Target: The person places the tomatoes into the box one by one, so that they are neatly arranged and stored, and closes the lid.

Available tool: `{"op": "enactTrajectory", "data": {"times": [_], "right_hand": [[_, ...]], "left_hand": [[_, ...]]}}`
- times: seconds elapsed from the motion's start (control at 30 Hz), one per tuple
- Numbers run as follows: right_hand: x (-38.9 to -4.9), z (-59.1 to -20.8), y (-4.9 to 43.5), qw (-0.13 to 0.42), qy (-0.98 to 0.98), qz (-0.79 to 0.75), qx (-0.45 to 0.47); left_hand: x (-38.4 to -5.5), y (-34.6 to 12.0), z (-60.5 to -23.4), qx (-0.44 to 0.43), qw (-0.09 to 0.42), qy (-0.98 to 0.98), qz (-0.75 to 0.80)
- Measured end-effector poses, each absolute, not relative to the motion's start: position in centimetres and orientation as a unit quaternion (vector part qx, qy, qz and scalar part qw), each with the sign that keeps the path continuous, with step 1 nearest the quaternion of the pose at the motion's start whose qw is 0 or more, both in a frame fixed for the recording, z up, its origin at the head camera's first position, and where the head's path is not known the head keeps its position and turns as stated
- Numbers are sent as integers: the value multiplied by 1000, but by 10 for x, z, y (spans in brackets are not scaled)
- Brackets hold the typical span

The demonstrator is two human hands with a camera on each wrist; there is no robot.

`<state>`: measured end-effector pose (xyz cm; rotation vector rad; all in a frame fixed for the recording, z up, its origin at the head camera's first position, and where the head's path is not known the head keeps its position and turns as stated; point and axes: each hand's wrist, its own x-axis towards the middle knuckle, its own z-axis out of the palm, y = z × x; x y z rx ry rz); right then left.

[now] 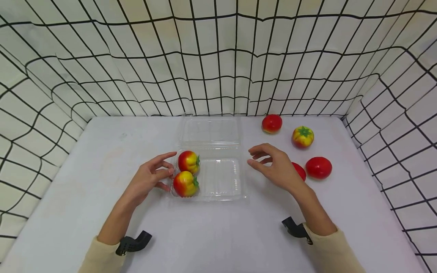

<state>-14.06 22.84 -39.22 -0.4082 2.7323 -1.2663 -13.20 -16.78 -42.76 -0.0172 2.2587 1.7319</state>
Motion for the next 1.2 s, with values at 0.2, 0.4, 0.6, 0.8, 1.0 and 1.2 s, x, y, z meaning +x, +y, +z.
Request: {"op": "enactTrajectory", "data": {"times": [0.2, 0.4, 0.6, 0.8, 1.0, 1.2], "right_hand": [[-139, -392, 246, 40, 903, -407, -129], [-138, -392, 260, 38, 905, -405, -126], [-135, -391, 273, 36, 903, -410, -124], [-133, -389, 284, 35, 900, -418, -118], [-130, -389, 294, 34, 905, -408, -113], [-129, -392, 308, 7, 913, -385, -133]], "left_hand": [[-132, -166, -428, -6, 147, 785, 601], [-133, -165, -429, -5, 150, 783, 604], [-134, -163, -430, -5, 152, 783, 603], [-134, -162, -430, -1, 152, 783, 603], [-132, -164, -429, -7, 154, 785, 600], [-132, -164, -427, -7, 151, 787, 598]]}}
